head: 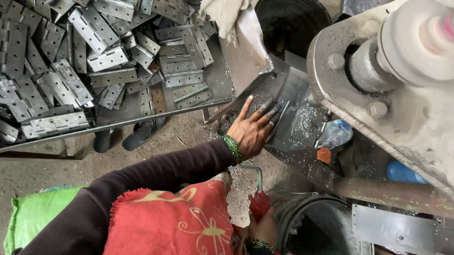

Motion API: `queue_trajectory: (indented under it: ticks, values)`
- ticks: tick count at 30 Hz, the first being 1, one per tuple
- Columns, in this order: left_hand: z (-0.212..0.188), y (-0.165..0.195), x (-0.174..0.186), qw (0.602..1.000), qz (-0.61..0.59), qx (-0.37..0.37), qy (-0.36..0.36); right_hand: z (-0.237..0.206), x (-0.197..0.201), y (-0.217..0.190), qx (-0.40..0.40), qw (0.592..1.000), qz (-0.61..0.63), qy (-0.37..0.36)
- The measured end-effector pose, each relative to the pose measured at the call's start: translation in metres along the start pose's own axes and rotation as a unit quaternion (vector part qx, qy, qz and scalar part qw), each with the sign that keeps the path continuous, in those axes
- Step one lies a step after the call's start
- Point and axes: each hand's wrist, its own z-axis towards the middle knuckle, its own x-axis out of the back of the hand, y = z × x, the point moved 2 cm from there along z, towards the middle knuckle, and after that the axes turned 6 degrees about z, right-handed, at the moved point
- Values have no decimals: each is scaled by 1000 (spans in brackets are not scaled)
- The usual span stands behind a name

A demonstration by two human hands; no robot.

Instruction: The person repeatedly places rectangular metal plates into a press machine, operates the press with a lever, and removes the processed plates. The plates are handled one at a time and placed into a pile after processing.

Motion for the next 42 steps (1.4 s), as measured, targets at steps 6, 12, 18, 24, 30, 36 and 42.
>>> queue_trajectory:
  ticks: [6, 12, 18, 24, 30, 36, 42]
  values:
    - [8, -3, -4, 986, 32, 19, -161, 16, -9, 22, 22, 1000, 22, -3]
    - [29, 0, -16, 986, 65, 21, -150, -17, 72, -14, -9, 992, -129, -17]
    - [36, -3, -17, 984, 97, 17, -147, -17, 27, -15, -30, 999, -26, 19]
    - [31, -4, -19, 988, 84, 12, -125, -2, 21, -1, 78, 996, 23, 21]
    - [19, 2, -20, 993, 73, 11, -96, -28, 90, -35, 10, 990, -138, 3]
    - [23, -2, -19, 991, 59, 23, -116, -26, 31, -30, -36, 999, -26, 1]
    - [22, 1, -19, 995, 47, 17, -81, -17, 13, -9, -2, 1000, 12, 8]
